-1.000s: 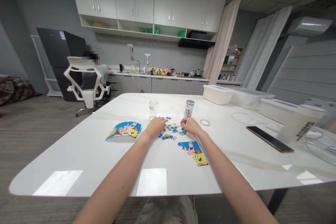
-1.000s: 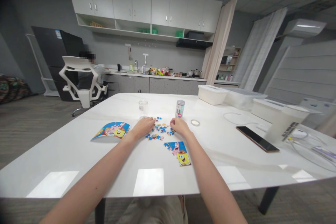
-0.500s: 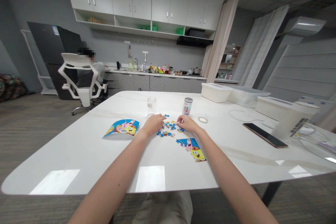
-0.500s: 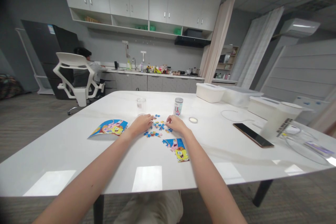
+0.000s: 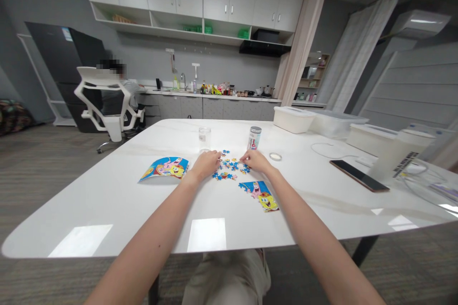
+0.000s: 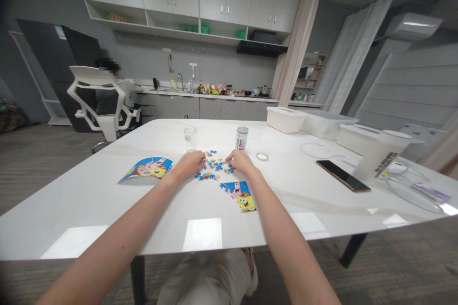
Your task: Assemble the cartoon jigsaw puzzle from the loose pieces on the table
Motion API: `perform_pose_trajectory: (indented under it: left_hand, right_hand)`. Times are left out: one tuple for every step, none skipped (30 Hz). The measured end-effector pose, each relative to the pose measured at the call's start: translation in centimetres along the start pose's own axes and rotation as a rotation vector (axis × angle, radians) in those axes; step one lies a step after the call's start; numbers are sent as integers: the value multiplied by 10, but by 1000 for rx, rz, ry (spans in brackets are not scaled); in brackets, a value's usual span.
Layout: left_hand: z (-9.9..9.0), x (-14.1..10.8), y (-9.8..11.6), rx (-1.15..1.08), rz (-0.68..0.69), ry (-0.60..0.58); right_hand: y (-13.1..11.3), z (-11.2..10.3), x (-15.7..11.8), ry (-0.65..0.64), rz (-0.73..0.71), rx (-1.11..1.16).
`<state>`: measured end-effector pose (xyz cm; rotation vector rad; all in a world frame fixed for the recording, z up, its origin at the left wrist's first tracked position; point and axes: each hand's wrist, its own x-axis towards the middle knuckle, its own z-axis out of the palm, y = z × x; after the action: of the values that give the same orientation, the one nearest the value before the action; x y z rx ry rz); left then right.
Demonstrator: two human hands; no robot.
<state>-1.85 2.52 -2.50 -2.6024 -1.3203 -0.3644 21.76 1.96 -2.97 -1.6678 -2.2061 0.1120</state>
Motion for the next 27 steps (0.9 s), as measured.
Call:
perform_pose_trajectory:
  left_hand:
    - [0,0,1,-1,4,-2]
    - [-1,0,1,-3,8,-5]
    - [-1,0,2,-3,10,-7]
    - [-1,0,3,-3,13,-8]
    - [-2,1,4,-1,17,-8]
    - [-1,2,5,3,23,-7]
    - [-1,3,5,7,28,-6]
    - [1,4,5,12,35,-5]
    - [2,5,5,18,39,-3]
    - [5,6,4,24,41,-1]
    - [7,6,2,31,42,2]
    - [10,7,1,38,44,3]
    - [14,7,-2,43,52,1]
    - [17,7,-4,47,69,-6]
    - [20,8,-6,49,98,-17]
    - [23,8,-9,50,132,-33]
    - [26,8,-11,50,166,-49]
    - [29,9,-13,49,195,-64]
    - [31,9,-14,50,212,-72]
    - [34,10,-16,58,222,-75]
    - [35,11,-17,70,229,-77]
    - [37,12,-18,85,237,-81]
    - [37,12,-18,100,247,-92]
    - [38,12,-19,111,259,-110]
    - [37,13,-19,114,270,-130]
    - [37,12,-18,108,278,-149]
    - [36,12,-18,94,277,-163]
  right_hand:
    - [0,0,0,-3,0,-5]
    - [0,0,0,-7,-1,-8]
    - [-1,0,0,-9,-2,-11]
    - [-1,1,0,-10,-4,-14]
    - [-2,1,0,-9,-4,-15]
    - [-2,1,0,-6,-3,-15]
    - [-2,1,0,-1,-2,-13]
    - [-2,1,0,5,1,-10]
    - [-1,1,0,11,4,-6]
    - [-1,2,1,16,5,0]
    - [-1,2,1,18,4,6]
    - [-1,3,1,19,2,11]
    - [0,3,2,18,-2,17]
    - [0,4,2,17,-10,22]
    - [-1,4,2,16,-21,27]
    - [-1,4,2,12,-35,32]
    - [-2,4,2,9,-53,38]
    - [-2,5,2,8,-72,45]
    - [-3,5,2,6,-93,52]
    - [-4,6,2,4,-113,59]
    - [-5,6,2,0,-132,65]
    - [-5,7,2,-6,-148,71]
    - [-6,8,2,-16,-160,77]
    - [-7,9,2,-27,-170,82]
    - [-8,10,2,-40,-178,86]
    - [-9,10,1,-52,-184,90]
    - [-9,10,1,-65,-190,95]
